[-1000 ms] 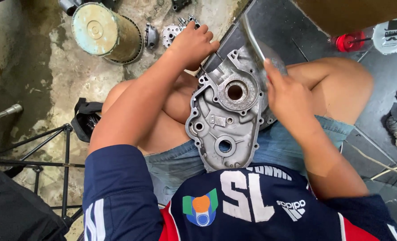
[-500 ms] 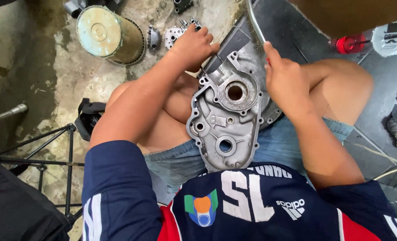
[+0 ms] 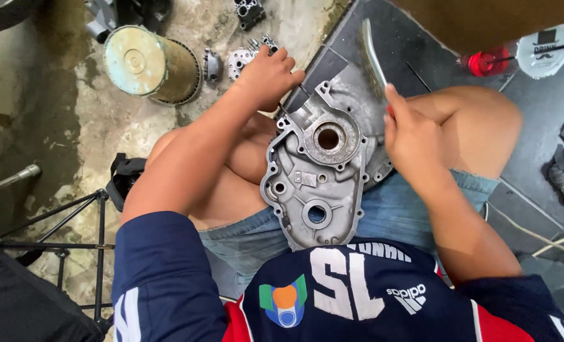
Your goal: A person is scrubbing a motorcycle engine casing with a brush to clean off dirt and residue.
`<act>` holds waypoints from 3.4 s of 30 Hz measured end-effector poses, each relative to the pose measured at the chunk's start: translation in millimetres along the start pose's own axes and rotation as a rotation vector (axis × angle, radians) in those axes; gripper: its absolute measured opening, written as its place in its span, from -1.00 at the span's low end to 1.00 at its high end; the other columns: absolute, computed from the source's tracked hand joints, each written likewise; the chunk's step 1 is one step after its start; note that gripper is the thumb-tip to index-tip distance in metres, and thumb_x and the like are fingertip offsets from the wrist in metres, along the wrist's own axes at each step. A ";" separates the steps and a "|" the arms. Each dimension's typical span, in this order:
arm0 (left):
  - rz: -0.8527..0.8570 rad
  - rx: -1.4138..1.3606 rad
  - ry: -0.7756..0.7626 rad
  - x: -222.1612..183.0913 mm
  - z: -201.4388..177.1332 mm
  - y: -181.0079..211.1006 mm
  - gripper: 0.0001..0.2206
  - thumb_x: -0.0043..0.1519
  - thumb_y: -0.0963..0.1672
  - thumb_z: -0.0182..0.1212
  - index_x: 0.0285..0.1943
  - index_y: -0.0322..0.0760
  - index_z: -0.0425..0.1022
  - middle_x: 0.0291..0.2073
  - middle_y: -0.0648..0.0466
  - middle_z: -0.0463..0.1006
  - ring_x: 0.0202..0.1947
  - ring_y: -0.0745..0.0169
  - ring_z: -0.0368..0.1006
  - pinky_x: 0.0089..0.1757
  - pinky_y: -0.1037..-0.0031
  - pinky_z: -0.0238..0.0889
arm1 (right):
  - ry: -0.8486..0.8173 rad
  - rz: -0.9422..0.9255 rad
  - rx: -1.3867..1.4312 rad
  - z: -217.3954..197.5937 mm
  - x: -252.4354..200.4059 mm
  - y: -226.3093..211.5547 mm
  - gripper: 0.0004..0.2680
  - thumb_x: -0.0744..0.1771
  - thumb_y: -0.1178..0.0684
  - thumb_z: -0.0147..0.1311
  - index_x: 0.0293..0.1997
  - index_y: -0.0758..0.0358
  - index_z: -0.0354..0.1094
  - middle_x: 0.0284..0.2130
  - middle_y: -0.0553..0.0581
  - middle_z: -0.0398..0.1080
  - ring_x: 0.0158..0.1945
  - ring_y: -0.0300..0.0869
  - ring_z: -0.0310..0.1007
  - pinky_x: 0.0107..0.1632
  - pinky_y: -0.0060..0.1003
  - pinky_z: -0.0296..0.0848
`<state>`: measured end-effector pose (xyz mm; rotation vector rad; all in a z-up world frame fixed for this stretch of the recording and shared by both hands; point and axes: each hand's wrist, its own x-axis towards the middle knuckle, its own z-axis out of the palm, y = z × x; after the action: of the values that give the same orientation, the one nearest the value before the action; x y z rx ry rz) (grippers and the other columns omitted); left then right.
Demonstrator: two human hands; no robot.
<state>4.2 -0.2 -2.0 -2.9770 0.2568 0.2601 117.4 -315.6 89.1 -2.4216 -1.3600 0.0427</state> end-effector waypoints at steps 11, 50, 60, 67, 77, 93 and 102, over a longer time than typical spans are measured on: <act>0.015 -0.009 0.004 4.2 0.9 0.2 -0.66 -0.07 -0.16 0.37 -0.09 -0.08 0.49 -0.21 0.03 0.55 -0.11 -0.01 0.38 -0.03 0.10 0.24 | -0.118 0.097 -0.087 -37.9 -41.7 -13.7 -0.61 0.36 0.22 0.14 0.39 0.29 0.33 -0.36 0.27 0.54 -0.48 0.13 0.49 -0.44 -0.02 0.42; 0.013 -0.029 0.045 2.4 -0.1 0.5 -0.59 -0.14 -0.19 0.41 -0.08 -0.04 0.53 -0.23 0.04 0.56 -0.12 -0.01 0.40 0.04 0.02 0.19 | -0.170 0.209 0.095 -52.5 -31.2 23.6 -0.68 0.39 0.24 0.11 0.35 0.41 0.37 -0.17 0.44 0.52 -0.23 0.29 0.51 -0.17 0.05 0.44; -0.019 0.011 0.024 -1.6 3.2 -0.5 -0.60 -0.13 -0.13 0.45 -0.07 -0.02 0.54 -0.22 0.06 0.57 -0.12 0.02 0.41 0.03 0.00 0.15 | -0.205 0.250 0.225 -37.5 1.0 22.1 -0.67 0.41 0.23 0.01 0.40 0.34 0.25 -0.10 0.35 0.50 -0.14 0.22 0.50 -0.12 0.02 0.41; 0.037 0.004 0.082 5.3 -2.6 0.5 -0.62 -0.10 -0.17 0.39 -0.07 -0.02 0.54 -0.24 0.05 0.56 -0.15 0.01 0.38 -0.02 0.07 0.21 | -0.124 0.246 0.129 -49.4 -49.5 8.0 -0.66 0.38 0.28 0.11 0.34 0.52 0.35 -0.18 0.49 0.52 -0.29 0.28 0.51 -0.23 0.04 0.44; -0.023 -0.013 0.030 -4.1 -3.4 0.3 -0.61 -0.12 -0.18 0.39 -0.07 -0.06 0.52 -0.22 0.04 0.55 -0.10 0.01 0.36 -0.07 0.14 0.21 | -0.047 0.011 -0.075 -12.3 -12.6 -5.1 -0.61 0.37 0.24 0.15 0.39 0.35 0.27 -0.30 0.27 0.58 -0.44 0.15 0.52 -0.36 -0.01 0.42; -0.026 0.028 -0.011 -2.5 -9.3 3.3 -0.64 -0.10 -0.18 0.39 -0.08 -0.05 0.54 -0.22 0.05 0.57 -0.13 0.05 0.38 -0.10 0.15 0.22 | -0.134 0.108 -0.103 -15.8 -17.3 -8.0 -0.58 0.38 0.22 0.07 0.46 0.35 0.15 -0.33 0.34 0.56 -0.49 0.24 0.52 -0.47 0.11 0.43; -0.003 0.054 0.026 1.1 2.4 1.9 -0.61 -0.10 -0.15 0.39 -0.05 -0.03 0.51 -0.20 0.07 0.55 -0.12 0.05 0.39 -0.08 0.16 0.24 | -0.113 0.107 -0.127 -22.8 -29.7 -3.1 -0.62 0.38 0.18 0.08 0.42 0.32 0.27 -0.44 0.38 0.52 -0.54 0.29 0.47 -0.50 0.14 0.41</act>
<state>4.5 -1.9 -4.7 -2.9288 0.2579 0.2103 103.5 -345.7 107.0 -2.6332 -1.3153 0.1264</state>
